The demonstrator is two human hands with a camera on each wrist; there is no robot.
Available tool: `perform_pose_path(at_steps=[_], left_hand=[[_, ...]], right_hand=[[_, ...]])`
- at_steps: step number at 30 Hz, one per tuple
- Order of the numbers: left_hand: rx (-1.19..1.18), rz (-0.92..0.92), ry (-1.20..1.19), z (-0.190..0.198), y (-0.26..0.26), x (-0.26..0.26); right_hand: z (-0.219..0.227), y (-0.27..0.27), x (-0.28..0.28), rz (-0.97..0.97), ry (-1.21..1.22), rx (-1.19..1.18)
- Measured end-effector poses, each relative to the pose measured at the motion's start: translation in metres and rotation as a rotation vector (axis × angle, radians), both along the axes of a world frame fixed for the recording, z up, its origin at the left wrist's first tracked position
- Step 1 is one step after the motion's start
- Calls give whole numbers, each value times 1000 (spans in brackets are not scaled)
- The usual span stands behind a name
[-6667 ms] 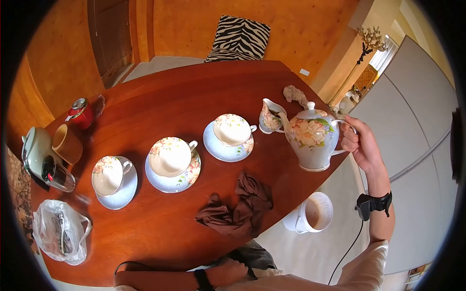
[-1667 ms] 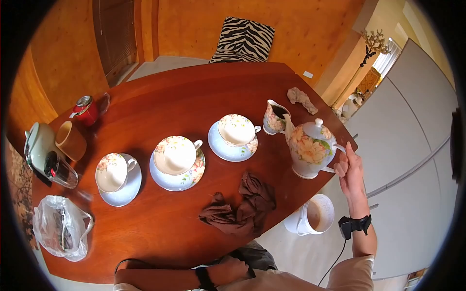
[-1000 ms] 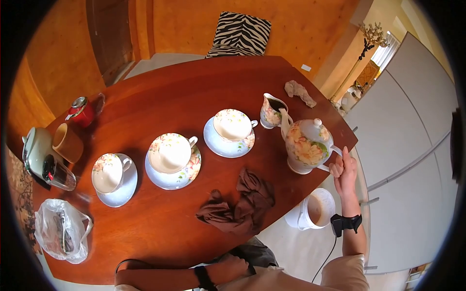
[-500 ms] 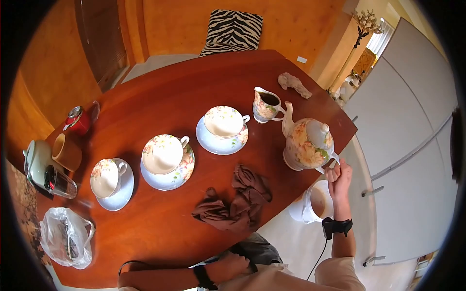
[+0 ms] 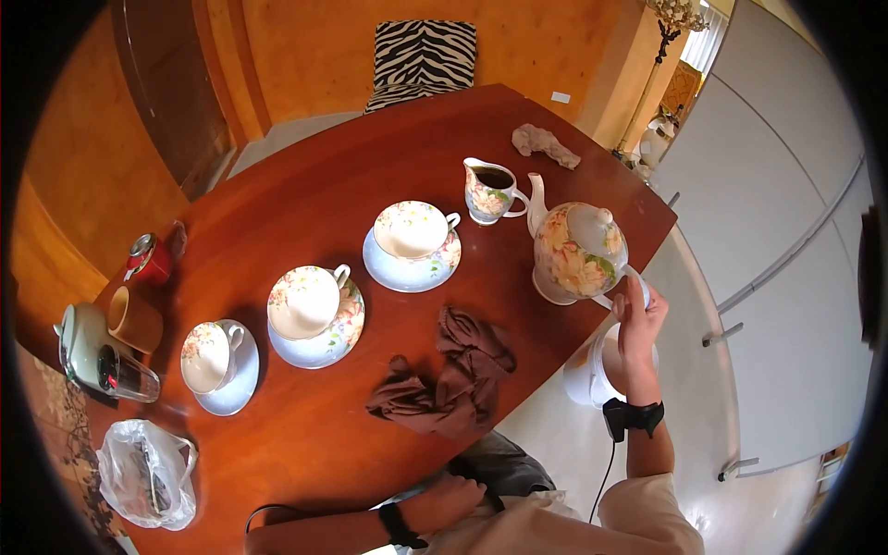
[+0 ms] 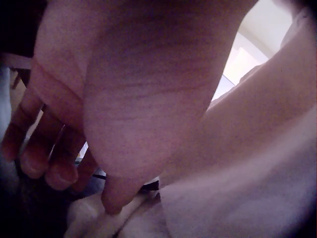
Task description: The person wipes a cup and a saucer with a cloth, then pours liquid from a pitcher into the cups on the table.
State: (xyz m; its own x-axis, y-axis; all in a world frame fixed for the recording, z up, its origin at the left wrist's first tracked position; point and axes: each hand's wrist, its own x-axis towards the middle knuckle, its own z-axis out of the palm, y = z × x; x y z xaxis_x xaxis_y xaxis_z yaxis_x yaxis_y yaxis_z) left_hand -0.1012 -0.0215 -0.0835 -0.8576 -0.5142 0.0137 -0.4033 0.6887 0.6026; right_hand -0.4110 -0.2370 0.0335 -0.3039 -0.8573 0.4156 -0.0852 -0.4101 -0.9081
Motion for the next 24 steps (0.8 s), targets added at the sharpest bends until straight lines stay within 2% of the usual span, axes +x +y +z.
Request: perform_pose_path(at_steps=[6, 14, 21, 24], left_hand=[[248, -85, -209, 18, -12, -9], [217, -107, -253, 17, -11, -12], [197, -124, -285, 21, -13, -13], [198, -130, -215, 10, -12, -10]], right_hand=[[2, -2, 11, -121, 3, -10], [3, -38, 4, -250, 82, -53], [1, -106, -17, -172, 123, -80], [-1, -136, -23, -171, 204, -90]])
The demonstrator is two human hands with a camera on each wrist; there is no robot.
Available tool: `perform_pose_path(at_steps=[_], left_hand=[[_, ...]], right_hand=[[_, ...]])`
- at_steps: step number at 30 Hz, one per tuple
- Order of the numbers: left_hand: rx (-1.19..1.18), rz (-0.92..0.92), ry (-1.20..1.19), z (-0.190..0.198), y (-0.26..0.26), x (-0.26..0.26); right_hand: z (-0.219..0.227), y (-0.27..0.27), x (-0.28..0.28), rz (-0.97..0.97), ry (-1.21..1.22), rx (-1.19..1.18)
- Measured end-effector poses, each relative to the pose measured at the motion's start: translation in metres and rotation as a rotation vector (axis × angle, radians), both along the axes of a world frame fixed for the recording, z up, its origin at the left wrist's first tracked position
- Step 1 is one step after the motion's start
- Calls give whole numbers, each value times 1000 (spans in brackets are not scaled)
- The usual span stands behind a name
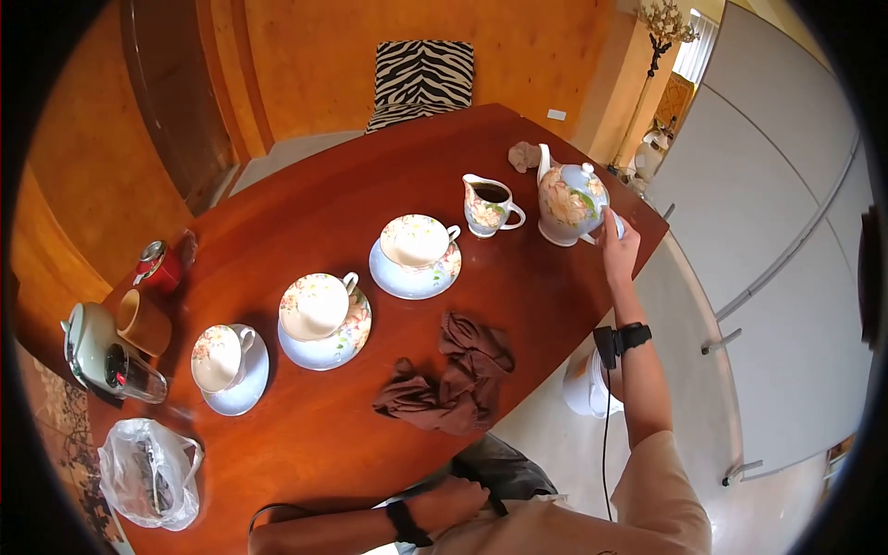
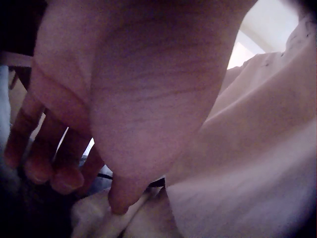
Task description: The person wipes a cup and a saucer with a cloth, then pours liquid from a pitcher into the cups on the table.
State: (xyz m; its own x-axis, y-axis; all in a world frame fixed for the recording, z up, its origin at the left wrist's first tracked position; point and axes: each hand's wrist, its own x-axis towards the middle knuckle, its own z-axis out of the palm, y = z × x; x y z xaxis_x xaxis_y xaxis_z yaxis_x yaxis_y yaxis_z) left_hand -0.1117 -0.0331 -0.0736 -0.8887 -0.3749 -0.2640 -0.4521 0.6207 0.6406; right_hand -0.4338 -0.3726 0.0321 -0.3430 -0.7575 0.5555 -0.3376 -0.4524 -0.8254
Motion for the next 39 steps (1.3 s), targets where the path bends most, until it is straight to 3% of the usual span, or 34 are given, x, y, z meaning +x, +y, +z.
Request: perform_pose_path(at_steps=[8, 14, 17, 18, 19, 21, 24, 30, 39], left_hand=[[-38, -32, -37, -11, -2, -4], [-106, 26, 41, -18, 2, -3], [-205, 84, 128, -32, 11, -5], [-244, 114, 173, -36, 12, -6], [-215, 92, 139, -30, 9, -6], [-150, 30, 63, -13, 4, -3], [-162, 70, 89, -19, 9, -3], [-121, 25, 15, -9, 2, -5], [-268, 120, 159, -34, 14, -8]], right_hand=[[2, -60, -9, 105, 68, 66], [7, -73, -18, -158, 442, 84], [13, -62, -8, -354, 501, -132], [17, -52, 1, -569, 652, -233], [34, -35, 21, -545, 680, -384], [53, -5, 59, -165, 666, -340], [33, -6, 89, 128, 688, -40], [-20, -54, 92, 253, 488, 114], [-5, -54, 87, 520, 195, 545]])
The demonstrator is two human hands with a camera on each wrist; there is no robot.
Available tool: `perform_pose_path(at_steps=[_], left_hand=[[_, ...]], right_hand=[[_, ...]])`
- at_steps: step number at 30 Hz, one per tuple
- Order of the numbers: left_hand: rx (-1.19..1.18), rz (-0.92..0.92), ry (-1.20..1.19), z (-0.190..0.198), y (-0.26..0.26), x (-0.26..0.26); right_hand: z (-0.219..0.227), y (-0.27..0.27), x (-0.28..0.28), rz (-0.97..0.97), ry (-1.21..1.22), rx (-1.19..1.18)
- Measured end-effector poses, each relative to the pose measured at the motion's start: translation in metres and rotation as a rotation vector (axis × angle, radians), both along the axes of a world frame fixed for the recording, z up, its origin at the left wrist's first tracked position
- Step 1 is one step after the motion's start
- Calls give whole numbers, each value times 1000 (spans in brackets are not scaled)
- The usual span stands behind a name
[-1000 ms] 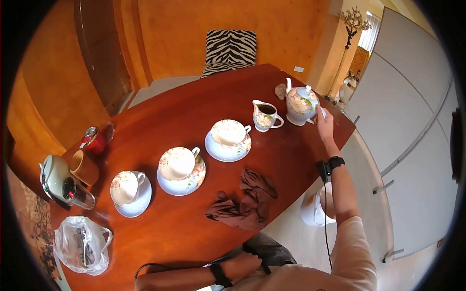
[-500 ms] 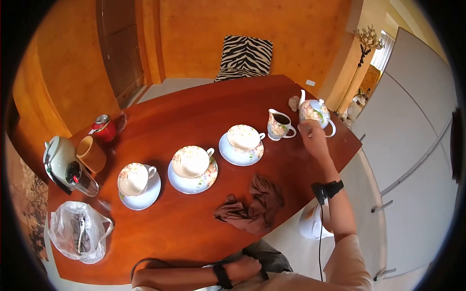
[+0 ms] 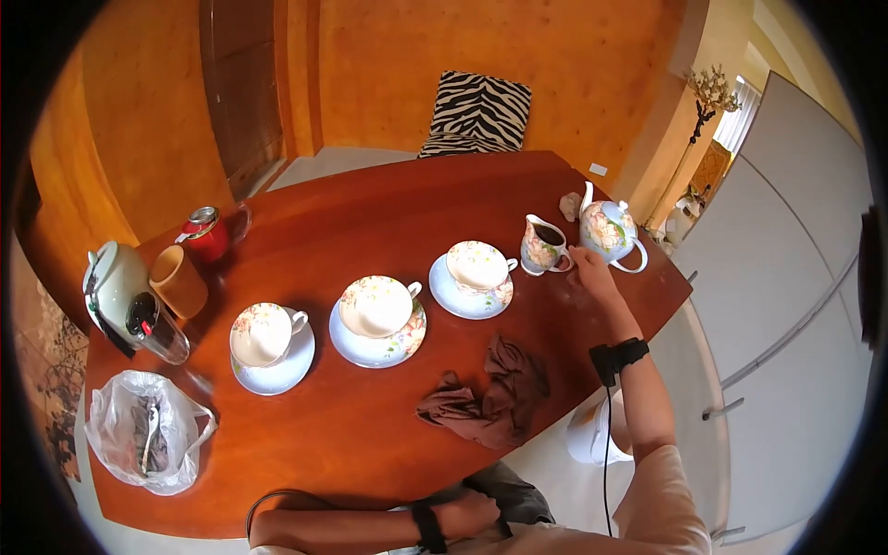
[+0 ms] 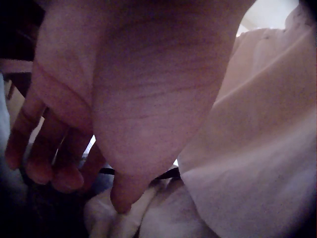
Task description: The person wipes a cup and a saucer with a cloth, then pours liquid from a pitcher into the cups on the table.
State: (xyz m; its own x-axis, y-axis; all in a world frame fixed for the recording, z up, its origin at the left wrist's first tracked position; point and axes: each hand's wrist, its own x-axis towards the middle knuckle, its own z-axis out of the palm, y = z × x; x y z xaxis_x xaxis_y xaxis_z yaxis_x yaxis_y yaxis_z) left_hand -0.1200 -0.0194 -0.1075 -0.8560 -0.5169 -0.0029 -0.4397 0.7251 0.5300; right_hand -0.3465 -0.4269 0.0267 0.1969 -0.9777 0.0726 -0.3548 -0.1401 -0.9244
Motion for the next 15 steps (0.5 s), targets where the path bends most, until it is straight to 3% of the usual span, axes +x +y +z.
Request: perform_pose_path(at_steps=[3, 10, 15], left_hand=[[33, -18, -13, 21, -4, 4], [40, -6, -52, 15, -3, 3], [70, -1, -57, 22, -5, 5]], right_hand=[[10, 9, 7, 11, -50, 95], [15, 24, 20, 90, -279, 358], [7, 28, 24, 113, -382, 320]])
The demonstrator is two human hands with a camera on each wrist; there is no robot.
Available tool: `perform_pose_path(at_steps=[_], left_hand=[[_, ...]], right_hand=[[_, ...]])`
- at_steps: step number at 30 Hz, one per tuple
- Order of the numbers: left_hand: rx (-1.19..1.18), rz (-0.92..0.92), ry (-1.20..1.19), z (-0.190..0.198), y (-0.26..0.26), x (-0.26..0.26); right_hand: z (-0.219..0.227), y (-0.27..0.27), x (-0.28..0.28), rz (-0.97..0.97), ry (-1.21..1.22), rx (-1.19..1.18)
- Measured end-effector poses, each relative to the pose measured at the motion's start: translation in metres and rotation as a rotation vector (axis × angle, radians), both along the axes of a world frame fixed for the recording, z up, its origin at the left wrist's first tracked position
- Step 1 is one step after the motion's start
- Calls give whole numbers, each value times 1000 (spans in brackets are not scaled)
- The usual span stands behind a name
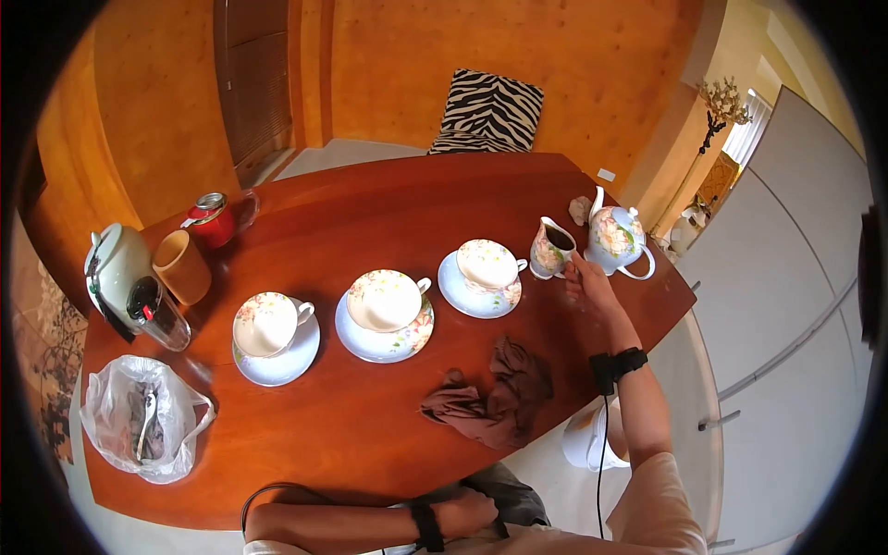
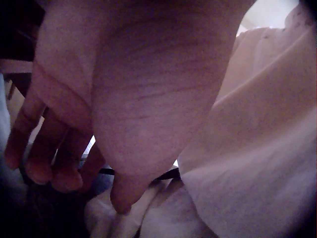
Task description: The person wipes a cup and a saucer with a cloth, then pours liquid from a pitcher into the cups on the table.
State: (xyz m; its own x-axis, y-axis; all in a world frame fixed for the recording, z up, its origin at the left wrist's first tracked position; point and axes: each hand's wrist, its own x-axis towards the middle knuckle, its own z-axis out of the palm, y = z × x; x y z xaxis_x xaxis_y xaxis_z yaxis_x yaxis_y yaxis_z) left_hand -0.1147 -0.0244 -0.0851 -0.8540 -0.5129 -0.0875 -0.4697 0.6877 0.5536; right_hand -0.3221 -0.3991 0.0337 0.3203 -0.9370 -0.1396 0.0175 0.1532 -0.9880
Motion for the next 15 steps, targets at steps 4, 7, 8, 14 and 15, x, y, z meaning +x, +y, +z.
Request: perform_pose_path(at_steps=[4, 7, 8, 14, 15], left_hand=[[44, 0, -27, 1, -1, -1], [50, -30, -58, -1, -3, -1], [48, -39, -56, 2, -4, -1], [35, -26, -85, 0, -3, -4], [33, -30, -79, 0, -3, -4]], right_hand=[[-9, -4, -1, 11, -74, -10], [-16, -7, -3, -28, -83, -19], [-16, -8, -3, -35, -83, -25], [-18, -2, 1, -89, -70, -58], [-17, -1, 1, -110, -61, -67]])
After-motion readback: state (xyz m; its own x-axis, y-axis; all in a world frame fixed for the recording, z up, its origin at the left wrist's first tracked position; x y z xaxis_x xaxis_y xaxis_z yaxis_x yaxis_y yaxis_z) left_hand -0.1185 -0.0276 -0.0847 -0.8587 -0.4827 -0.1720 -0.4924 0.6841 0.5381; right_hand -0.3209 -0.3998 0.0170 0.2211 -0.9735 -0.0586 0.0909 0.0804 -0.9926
